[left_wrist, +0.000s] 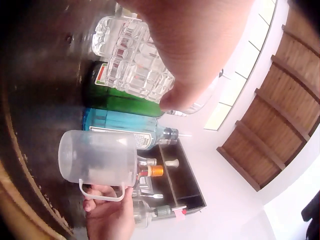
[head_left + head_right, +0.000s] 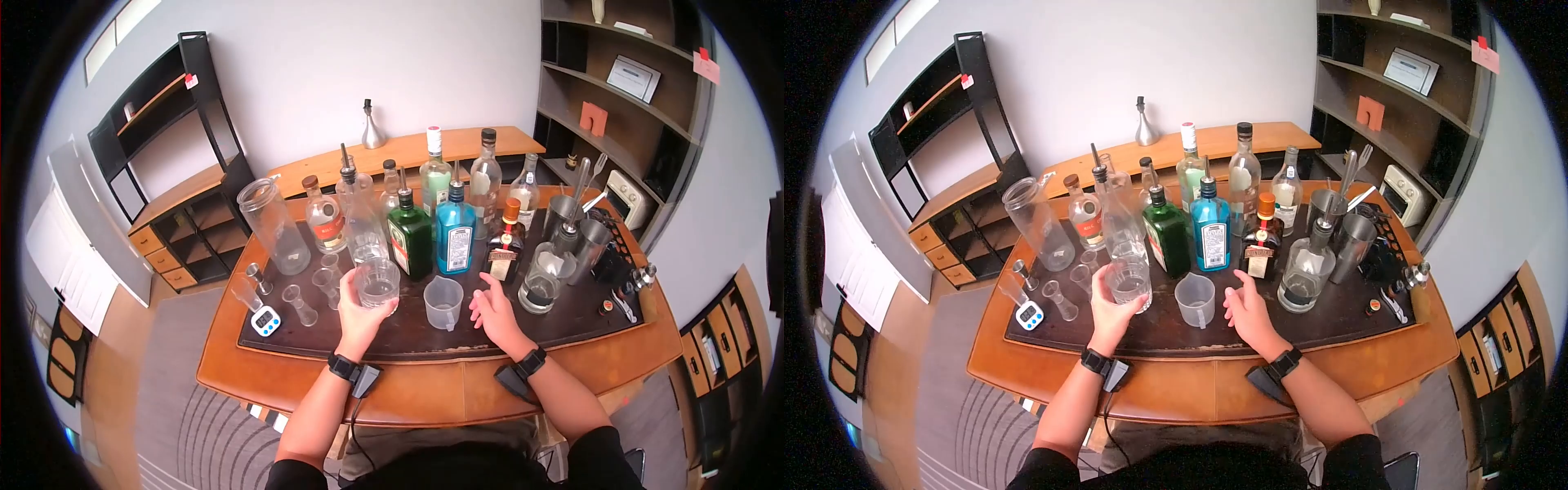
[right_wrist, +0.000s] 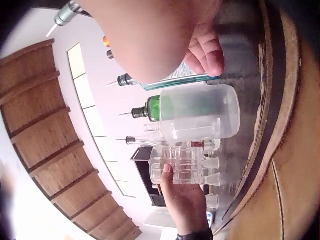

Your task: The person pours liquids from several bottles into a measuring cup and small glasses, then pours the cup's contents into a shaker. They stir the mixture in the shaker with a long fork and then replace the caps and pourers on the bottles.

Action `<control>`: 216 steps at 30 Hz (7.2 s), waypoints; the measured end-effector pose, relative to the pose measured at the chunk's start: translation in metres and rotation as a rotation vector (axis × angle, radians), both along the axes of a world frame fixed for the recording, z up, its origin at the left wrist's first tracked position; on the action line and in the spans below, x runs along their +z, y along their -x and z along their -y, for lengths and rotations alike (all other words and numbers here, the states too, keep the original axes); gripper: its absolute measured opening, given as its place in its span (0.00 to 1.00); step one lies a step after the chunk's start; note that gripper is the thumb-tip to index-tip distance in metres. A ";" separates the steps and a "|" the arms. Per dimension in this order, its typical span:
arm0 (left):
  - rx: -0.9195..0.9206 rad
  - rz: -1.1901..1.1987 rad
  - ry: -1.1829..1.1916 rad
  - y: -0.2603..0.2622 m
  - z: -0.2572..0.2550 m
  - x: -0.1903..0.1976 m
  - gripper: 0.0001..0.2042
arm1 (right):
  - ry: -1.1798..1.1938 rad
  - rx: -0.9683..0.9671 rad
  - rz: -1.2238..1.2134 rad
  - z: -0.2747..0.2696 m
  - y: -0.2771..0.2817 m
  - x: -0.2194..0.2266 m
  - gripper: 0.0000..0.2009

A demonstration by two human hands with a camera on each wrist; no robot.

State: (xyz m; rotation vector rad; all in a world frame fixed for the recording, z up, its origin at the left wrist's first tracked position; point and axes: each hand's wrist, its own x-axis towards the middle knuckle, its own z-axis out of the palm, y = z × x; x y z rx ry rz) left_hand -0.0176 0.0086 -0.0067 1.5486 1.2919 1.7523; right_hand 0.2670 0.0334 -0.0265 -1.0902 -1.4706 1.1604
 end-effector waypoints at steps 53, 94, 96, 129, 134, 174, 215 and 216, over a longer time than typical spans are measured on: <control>0.233 -0.895 -0.259 -0.024 0.001 0.072 0.41 | -0.236 0.068 0.407 0.005 -0.007 0.006 0.38; 0.150 -1.682 -0.717 -0.055 -0.005 0.115 0.24 | -0.255 0.089 0.447 0.003 -0.007 0.004 0.39; 0.118 -1.717 -0.775 -0.062 -0.007 0.109 0.23 | -0.247 0.079 0.438 0.003 -0.007 0.001 0.40; -0.098 -0.022 0.142 0.001 -0.031 0.006 0.41 | -0.269 0.077 0.443 0.002 -0.009 0.003 0.40; -0.182 0.124 0.121 0.004 -0.029 -0.023 0.44 | -0.267 0.071 0.453 -0.001 -0.009 -0.001 0.40; -0.528 0.217 0.174 -0.033 0.036 0.005 0.06 | -0.096 -0.086 -0.162 0.123 -0.063 0.014 0.48; -0.438 0.085 0.181 -0.024 0.020 -0.010 0.05 | -0.125 -0.102 0.046 0.039 -0.076 0.010 0.08; -0.434 0.074 0.166 -0.023 0.019 -0.011 0.05 | -0.093 -0.016 0.063 0.034 -0.070 0.007 0.09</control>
